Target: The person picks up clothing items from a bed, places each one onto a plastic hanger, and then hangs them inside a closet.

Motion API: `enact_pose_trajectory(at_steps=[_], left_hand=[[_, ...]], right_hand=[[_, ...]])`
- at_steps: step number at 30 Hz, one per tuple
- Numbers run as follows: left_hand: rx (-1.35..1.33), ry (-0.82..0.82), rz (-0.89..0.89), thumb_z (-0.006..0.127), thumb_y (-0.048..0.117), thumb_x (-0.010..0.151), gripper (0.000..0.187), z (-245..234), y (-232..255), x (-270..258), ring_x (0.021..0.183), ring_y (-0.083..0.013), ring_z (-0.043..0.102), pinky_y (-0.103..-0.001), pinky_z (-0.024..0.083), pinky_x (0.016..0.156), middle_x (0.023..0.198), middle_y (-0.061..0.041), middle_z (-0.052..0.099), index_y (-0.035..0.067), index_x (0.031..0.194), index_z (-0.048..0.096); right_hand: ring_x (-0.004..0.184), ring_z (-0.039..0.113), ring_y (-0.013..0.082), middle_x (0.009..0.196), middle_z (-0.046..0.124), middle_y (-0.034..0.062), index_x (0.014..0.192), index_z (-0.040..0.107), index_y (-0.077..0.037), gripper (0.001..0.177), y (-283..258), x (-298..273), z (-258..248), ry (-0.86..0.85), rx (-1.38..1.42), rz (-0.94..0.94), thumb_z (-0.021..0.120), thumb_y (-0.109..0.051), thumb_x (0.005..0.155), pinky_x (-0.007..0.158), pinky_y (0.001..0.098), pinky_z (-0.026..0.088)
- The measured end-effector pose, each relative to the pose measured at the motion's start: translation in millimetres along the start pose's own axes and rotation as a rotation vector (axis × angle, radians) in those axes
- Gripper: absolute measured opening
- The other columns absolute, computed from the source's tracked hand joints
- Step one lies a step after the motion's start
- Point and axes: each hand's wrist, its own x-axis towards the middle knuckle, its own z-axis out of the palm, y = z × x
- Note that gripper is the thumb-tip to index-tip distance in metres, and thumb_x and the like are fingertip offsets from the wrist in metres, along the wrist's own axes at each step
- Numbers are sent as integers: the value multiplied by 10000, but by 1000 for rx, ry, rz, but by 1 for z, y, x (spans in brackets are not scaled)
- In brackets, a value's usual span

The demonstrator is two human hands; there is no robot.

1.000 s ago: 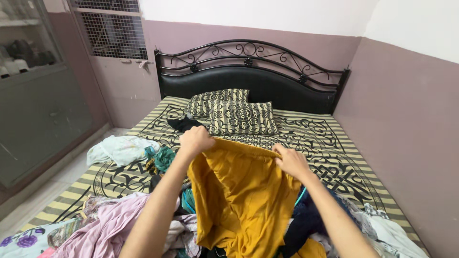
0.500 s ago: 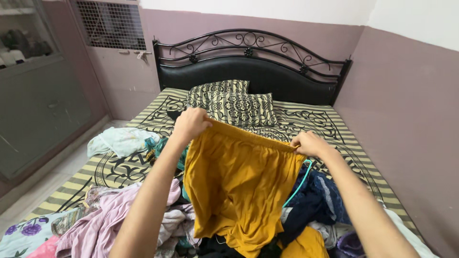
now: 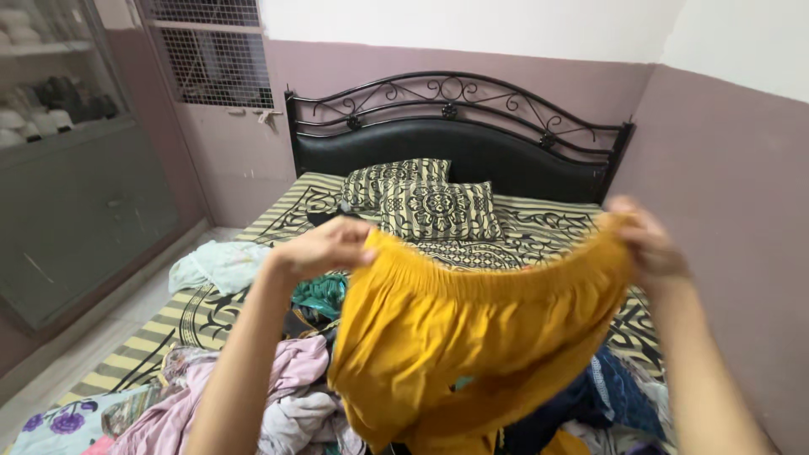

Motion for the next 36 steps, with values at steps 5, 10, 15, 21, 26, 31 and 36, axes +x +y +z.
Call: enact_pose_trajectory(at_steps=[5, 10, 15, 21, 26, 31, 36], left_hand=[[-365, 932, -202, 719, 43, 856, 134, -10, -66, 103, 566, -207, 703, -334, 592, 547, 781, -138, 693, -82, 883, 680], [-430, 594, 104, 647, 75, 898, 165, 48, -43, 161, 713, -196, 727, -302, 628, 642, 859, -115, 701, -79, 960, 658], [-380, 357, 362, 695, 125, 1012, 240, 66, 12, 150, 896, -235, 632, -330, 524, 817, 972, -146, 655, -94, 1096, 645], [230, 801, 642, 941, 308, 641, 986, 70, -5, 105, 1352, -284, 454, -438, 323, 1147, 1421, -188, 501, -11, 1417, 423], [184, 367, 189, 809, 304, 784, 489, 81, -82, 123, 1020, -192, 693, -386, 498, 982, 1083, -91, 761, 24, 1175, 722], [71, 589, 156, 709, 260, 895, 282, 63, -101, 133, 759, -162, 664, -364, 556, 701, 919, -118, 726, 19, 1042, 699], [661, 566, 2, 760, 252, 769, 265, 86, -158, 134, 670, -177, 643, -343, 514, 670, 755, -94, 695, 26, 906, 745]], right_hand=[[906, 722, 238, 1045, 695, 140, 1221, 582, 33, 416, 83, 87, 45, 819, -634, 191, 750, 47, 840, 779, 369, 625], [1107, 696, 193, 1223, 700, 113, 1319, 582, 41, 422, 122, 122, 155, 358, -287, -8, 716, -20, 923, 957, 327, 598], [1134, 642, 167, 1218, 652, 60, 1374, 491, -66, 740, 80, 131, 204, 166, -849, -135, 851, 40, 737, 985, 321, 546], [1143, 660, 190, 1208, 697, 54, 1290, 622, -68, 508, 36, 138, 184, 146, -409, -133, 756, 84, 824, 1054, 352, 549], [1187, 645, 238, 1223, 673, 77, 1311, 580, -63, 477, 5, 138, 167, 189, -278, -216, 707, 165, 912, 1115, 378, 525], [1121, 711, 234, 1203, 728, 109, 1247, 659, 1, 398, -24, 121, 131, 250, -376, -76, 707, 124, 871, 1061, 410, 586], [1088, 712, 221, 1202, 730, 109, 1222, 680, 1, 382, 2, 115, 111, 251, -372, -95, 721, 122, 862, 1019, 385, 595]])
